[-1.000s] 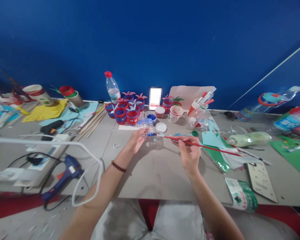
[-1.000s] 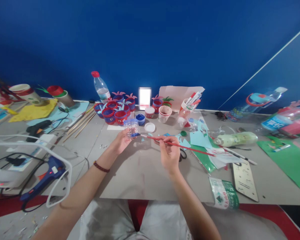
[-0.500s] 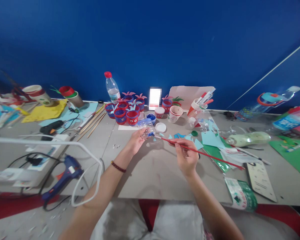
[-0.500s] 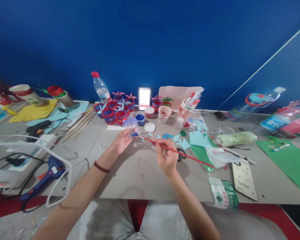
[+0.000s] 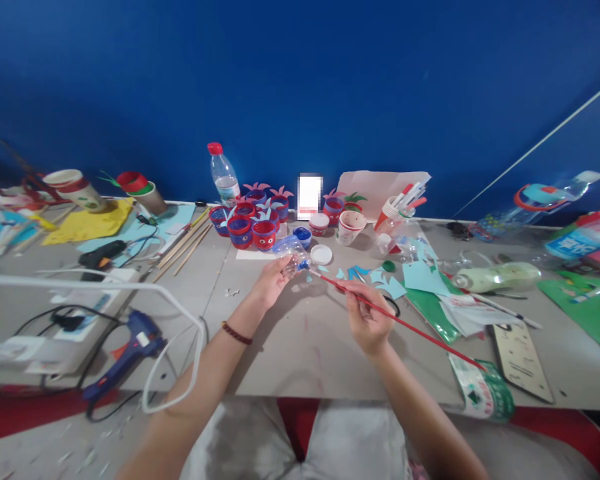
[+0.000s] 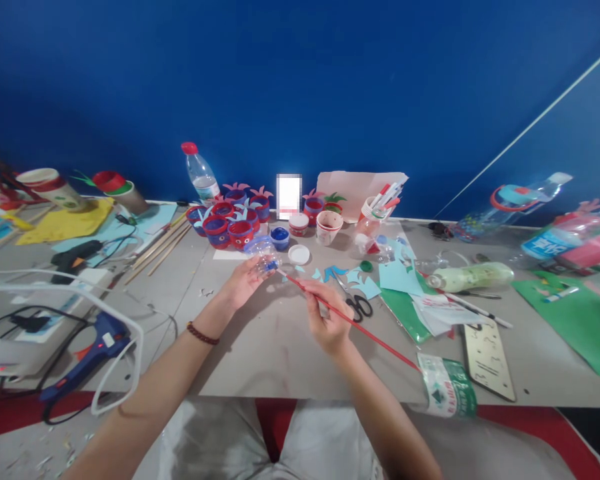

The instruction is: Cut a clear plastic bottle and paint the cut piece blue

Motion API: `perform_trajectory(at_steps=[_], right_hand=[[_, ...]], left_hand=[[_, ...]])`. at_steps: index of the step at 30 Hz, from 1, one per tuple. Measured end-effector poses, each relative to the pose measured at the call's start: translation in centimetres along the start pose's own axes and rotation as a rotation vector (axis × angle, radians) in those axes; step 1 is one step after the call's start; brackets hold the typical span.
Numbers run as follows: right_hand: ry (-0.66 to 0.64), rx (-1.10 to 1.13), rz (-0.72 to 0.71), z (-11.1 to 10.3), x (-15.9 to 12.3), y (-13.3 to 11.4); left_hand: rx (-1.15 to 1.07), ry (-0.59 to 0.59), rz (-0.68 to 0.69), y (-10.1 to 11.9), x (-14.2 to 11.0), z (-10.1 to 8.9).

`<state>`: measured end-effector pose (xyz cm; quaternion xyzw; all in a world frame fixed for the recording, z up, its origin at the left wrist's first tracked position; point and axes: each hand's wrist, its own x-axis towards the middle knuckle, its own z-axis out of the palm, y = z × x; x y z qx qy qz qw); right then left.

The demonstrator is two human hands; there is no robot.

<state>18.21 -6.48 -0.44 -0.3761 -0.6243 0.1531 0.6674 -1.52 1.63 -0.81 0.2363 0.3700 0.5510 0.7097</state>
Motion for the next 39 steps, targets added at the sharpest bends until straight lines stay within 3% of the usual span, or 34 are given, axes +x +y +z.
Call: perform_trajectory(at_steps=[10,17,25,39], right_hand=[[-0.012,0.033,-0.037,-0.1,-0.3,0.3],[-0.045,-0.065,-0.129,0.3,0.6,-0.9],[-0.033,-0.104,-0.232,0.3,0.7,-0.7],[0.013,-0.106,-0.236,0.2,0.8,-0.7]], left_hand=[[-0.004,-0.043,0.007,-0.4,0.4,-0.3],[0.0,-0.069,0.022,-0.5,0.6,-0.5],[0.011,-0.055,0.026,-0.7,0.8,-0.7],[0.029,-0.038,0.043,-0.7,0.8,-0.6]])
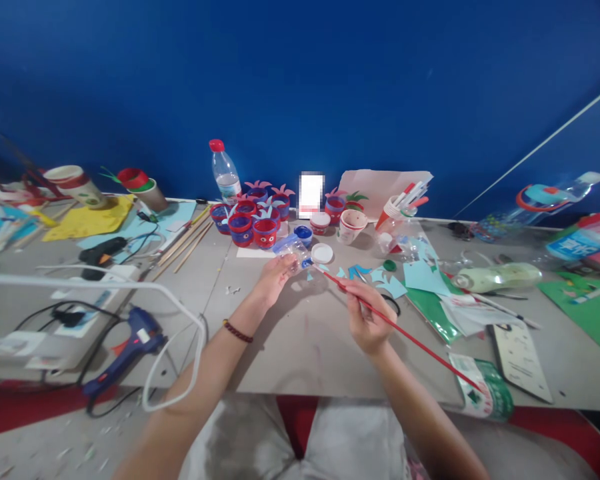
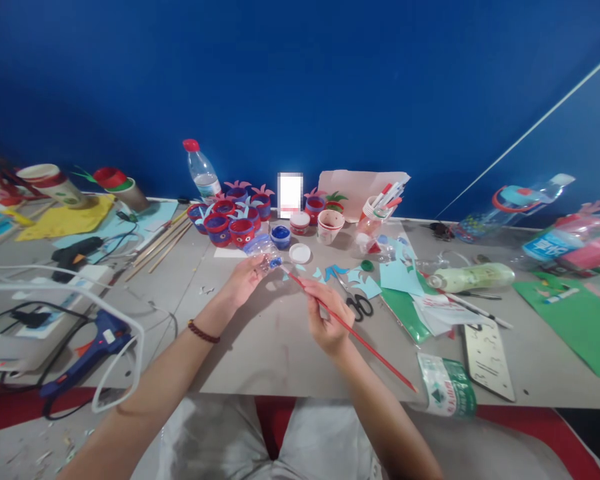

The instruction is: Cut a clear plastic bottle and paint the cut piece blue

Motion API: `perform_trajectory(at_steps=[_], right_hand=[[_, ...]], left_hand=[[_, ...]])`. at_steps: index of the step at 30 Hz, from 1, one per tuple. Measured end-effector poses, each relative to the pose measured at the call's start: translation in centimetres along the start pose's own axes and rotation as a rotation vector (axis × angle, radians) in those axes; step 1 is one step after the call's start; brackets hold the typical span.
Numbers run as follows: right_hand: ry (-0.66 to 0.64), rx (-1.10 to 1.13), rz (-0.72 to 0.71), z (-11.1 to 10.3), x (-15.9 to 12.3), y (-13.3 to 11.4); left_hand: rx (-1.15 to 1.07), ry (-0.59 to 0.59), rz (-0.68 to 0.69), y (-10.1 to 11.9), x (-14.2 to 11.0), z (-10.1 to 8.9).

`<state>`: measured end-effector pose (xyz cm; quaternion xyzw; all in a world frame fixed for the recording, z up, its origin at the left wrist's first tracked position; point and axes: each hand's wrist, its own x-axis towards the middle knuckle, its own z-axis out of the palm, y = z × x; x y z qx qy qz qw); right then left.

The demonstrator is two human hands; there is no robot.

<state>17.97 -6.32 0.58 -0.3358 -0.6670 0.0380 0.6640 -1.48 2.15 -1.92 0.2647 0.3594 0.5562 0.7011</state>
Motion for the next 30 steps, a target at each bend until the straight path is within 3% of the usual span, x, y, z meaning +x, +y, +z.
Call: perform_trajectory(at_steps=[10,20,30], right_hand=[[-0.024,-0.013,0.047,-0.15,-0.1,-0.15],[-0.094,-0.011,-0.007,0.23,-0.28,-0.06],[-0.063,-0.025,-0.074,0.2,0.12,-0.54]], left_hand=[[-0.028,0.036,0.013,0.1,-0.02,0.08],[-0.01,0.012,0.022,-0.21,0.15,-0.2],[-0.035,0.009,0.023,-0.07,-0.05,0.02]])
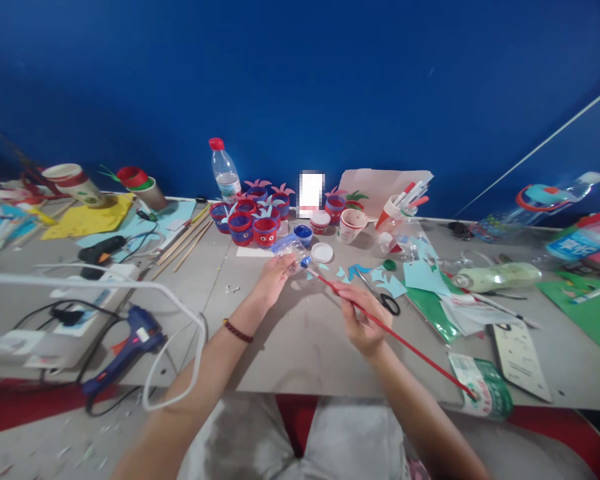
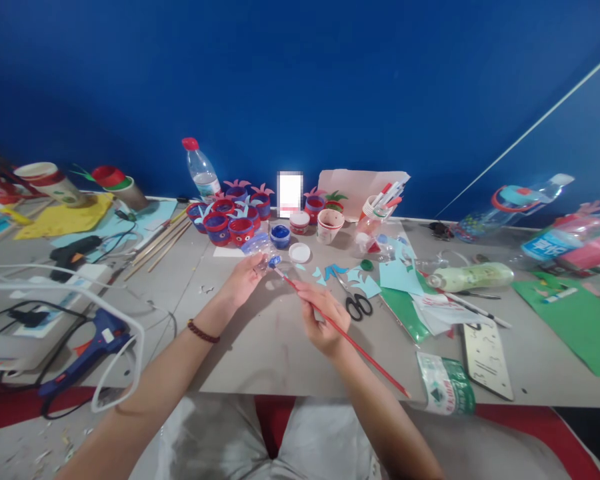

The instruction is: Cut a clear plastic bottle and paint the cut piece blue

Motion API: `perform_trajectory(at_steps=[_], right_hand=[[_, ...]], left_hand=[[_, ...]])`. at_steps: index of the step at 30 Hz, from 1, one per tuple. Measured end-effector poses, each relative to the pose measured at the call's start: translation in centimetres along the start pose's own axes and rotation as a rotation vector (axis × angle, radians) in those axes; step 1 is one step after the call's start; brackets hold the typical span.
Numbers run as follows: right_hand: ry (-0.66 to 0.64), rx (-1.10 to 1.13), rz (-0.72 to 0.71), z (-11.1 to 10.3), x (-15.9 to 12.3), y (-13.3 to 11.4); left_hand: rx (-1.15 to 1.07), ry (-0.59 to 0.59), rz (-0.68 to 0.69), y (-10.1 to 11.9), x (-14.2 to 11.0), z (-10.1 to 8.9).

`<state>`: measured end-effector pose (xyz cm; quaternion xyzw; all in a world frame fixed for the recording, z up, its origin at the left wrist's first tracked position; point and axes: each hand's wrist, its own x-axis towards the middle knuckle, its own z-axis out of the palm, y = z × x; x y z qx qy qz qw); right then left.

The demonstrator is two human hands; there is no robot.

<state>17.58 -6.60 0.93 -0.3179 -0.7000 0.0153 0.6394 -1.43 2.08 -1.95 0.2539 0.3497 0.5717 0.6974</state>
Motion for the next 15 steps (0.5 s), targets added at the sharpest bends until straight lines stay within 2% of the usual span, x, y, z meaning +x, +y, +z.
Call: perform_trajectory(at_steps=[8,15], right_hand=[[-0.034,-0.022,-0.003,0.16,0.3,-0.3],[-0.006,-0.02,-0.037,0.16,-0.14,-0.07]], left_hand=[[0.047,-0.009,0.032,-0.15,-0.04,-0.03],[0.047,-0.005,0.005,-0.05,-0.1,0.07]])
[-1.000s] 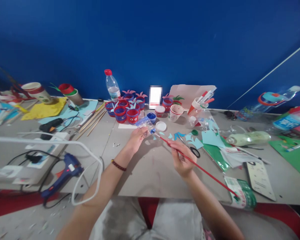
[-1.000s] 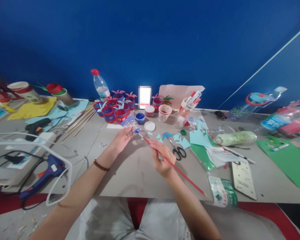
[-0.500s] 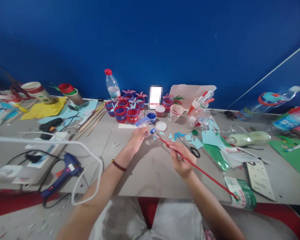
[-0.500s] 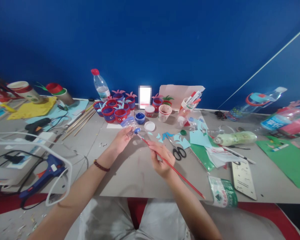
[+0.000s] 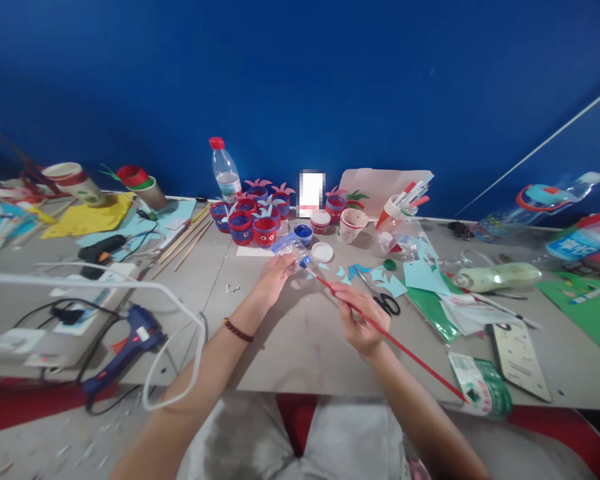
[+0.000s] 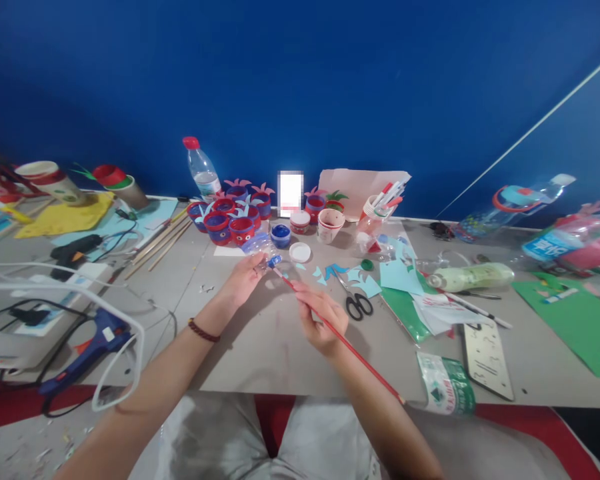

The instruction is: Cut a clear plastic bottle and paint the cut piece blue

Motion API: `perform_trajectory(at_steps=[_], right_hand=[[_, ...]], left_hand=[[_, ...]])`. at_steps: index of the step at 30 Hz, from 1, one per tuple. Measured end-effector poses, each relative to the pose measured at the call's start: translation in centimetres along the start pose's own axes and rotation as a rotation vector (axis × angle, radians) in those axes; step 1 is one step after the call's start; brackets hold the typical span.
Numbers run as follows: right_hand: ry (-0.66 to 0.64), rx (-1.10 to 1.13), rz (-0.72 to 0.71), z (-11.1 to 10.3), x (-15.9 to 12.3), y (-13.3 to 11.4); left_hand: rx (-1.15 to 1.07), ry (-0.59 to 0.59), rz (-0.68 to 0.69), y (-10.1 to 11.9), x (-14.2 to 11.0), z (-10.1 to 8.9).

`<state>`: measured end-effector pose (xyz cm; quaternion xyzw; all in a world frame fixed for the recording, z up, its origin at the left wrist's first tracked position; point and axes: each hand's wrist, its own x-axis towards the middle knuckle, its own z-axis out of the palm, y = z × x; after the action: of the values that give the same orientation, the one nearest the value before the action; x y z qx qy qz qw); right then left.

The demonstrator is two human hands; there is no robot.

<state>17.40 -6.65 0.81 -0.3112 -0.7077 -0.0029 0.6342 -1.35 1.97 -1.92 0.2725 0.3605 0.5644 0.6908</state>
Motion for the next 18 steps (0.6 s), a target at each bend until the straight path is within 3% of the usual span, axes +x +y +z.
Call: perform_trajectory(at_steps=[6,18], right_hand=[[-0.053,0.021,-0.017,0.22,0.17,-0.13],[0.008,-0.01,0.011,0.03,0.18,-0.05]], left_hand=[[-0.015,0.011,0.014,-0.03,-0.04,0.13],[-0.046,0.028,-0.012,0.03,0.04,-0.02]])
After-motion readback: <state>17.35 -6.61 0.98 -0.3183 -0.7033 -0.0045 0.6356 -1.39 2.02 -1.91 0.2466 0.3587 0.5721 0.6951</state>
